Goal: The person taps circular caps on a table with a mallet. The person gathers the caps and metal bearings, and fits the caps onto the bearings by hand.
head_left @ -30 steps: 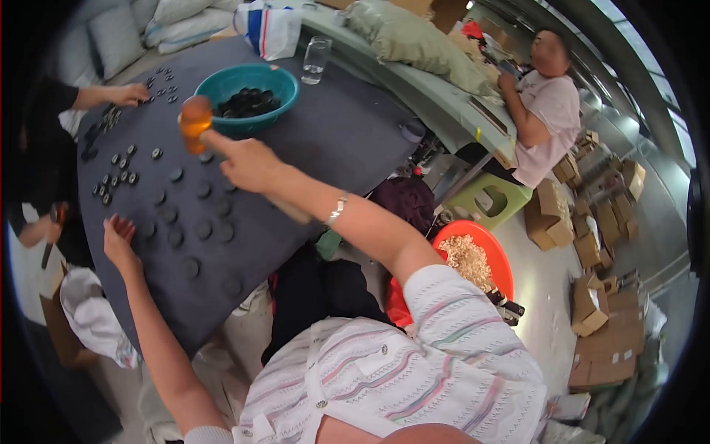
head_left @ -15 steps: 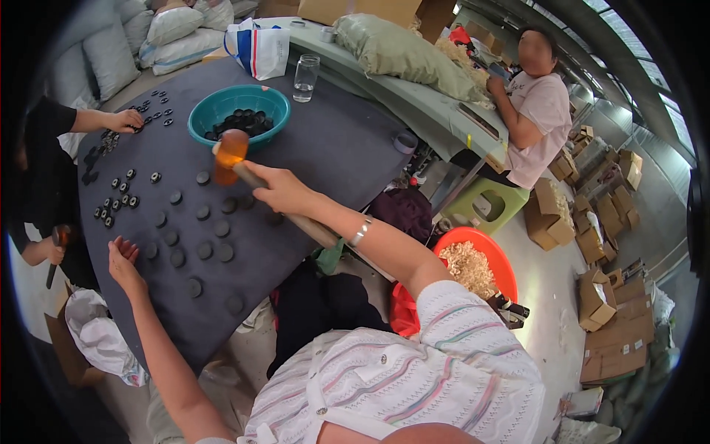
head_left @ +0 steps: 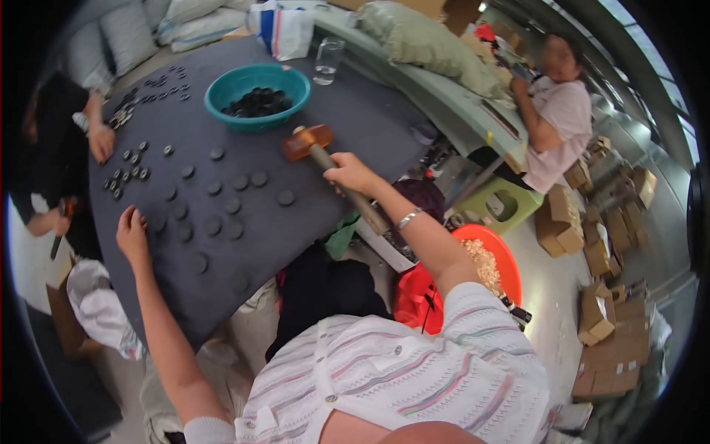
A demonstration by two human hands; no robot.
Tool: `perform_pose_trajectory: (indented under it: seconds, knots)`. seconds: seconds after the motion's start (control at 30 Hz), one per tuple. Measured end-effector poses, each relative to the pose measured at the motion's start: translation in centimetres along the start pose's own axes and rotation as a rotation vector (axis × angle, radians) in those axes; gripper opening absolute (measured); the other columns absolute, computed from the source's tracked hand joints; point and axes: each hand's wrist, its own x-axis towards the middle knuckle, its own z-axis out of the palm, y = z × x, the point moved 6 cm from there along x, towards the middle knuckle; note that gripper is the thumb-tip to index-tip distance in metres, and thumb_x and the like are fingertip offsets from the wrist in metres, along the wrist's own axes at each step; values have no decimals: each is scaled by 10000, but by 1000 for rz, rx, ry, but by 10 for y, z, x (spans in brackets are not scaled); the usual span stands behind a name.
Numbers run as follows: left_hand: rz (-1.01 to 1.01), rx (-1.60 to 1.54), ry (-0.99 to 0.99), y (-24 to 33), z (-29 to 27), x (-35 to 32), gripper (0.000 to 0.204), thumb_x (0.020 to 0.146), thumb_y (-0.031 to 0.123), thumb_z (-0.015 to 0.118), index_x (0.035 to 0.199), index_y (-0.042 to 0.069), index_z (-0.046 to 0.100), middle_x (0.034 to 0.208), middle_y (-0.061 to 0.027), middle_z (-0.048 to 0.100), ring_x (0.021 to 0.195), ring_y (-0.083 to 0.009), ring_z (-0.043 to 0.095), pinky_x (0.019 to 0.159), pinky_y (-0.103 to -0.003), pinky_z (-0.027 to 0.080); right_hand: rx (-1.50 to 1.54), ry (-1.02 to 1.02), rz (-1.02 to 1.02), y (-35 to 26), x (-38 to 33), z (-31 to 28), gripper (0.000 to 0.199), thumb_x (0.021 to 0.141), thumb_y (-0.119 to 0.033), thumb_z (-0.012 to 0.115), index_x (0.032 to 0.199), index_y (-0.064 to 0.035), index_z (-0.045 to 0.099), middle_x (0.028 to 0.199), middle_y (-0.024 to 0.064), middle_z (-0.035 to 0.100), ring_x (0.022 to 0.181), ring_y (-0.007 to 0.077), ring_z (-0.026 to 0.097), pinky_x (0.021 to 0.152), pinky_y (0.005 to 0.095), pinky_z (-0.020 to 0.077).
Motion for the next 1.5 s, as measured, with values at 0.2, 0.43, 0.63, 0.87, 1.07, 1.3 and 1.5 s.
perform_pose_trajectory:
  seconds: [0.2,0.43,0.63,0.87,1.07,1.3,1.5]
  knots:
    - [110,170,-31,14,4,-7,275,947,166,629,1176,22,677,1016,-40,693,817,-97,617,752,-252,508,-660,158,-179,-10,6,-5,272,828,-179,641,966,42,564,861,202,665,762,314,677,683,424,534]
    - [298,490,-89,39,14,-22,253,899,153,669,1119,30,694,973,-47,688,801,-138,637,761,-281,511,-932,276,-134,-15,3,-1,290,833,-185,641,1017,28,575,999,239,683,976,382,667,858,469,525]
    - [349,646,-175,60,26,-38,269,881,183,677,1100,27,692,986,-91,677,930,-248,646,827,-352,505,-1138,398,-177,-29,-6,12,308,844,-174,658,1072,23,589,1020,214,657,953,350,653,813,438,541]
    - [437,774,-213,82,33,-51,282,875,208,670,1088,23,690,1018,-98,671,1022,-288,607,873,-390,490,-999,410,-627,-60,-33,82,529,852,-337,692,1245,-11,555,984,160,558,922,315,612,742,410,535]
    - [451,867,-258,102,38,-69,290,838,186,694,1082,29,693,1017,-94,655,1005,-283,582,868,-389,487,-981,307,-625,-45,-24,119,363,853,-328,694,1039,-25,622,940,155,522,795,295,639,664,402,546]
    - [462,887,-305,96,43,-66,315,812,175,708,1093,36,685,1037,-127,642,1004,-327,609,862,-418,494,-953,415,-711,-45,-27,114,222,828,-270,701,862,-70,608,892,141,545,770,294,638,631,392,552]
    - [356,828,-219,92,28,-65,301,815,249,690,1060,76,712,990,-151,661,928,-354,649,824,-431,511,-875,398,-650,-45,-24,119,221,835,-274,717,909,-93,614,893,142,557,741,351,622,619,459,517]
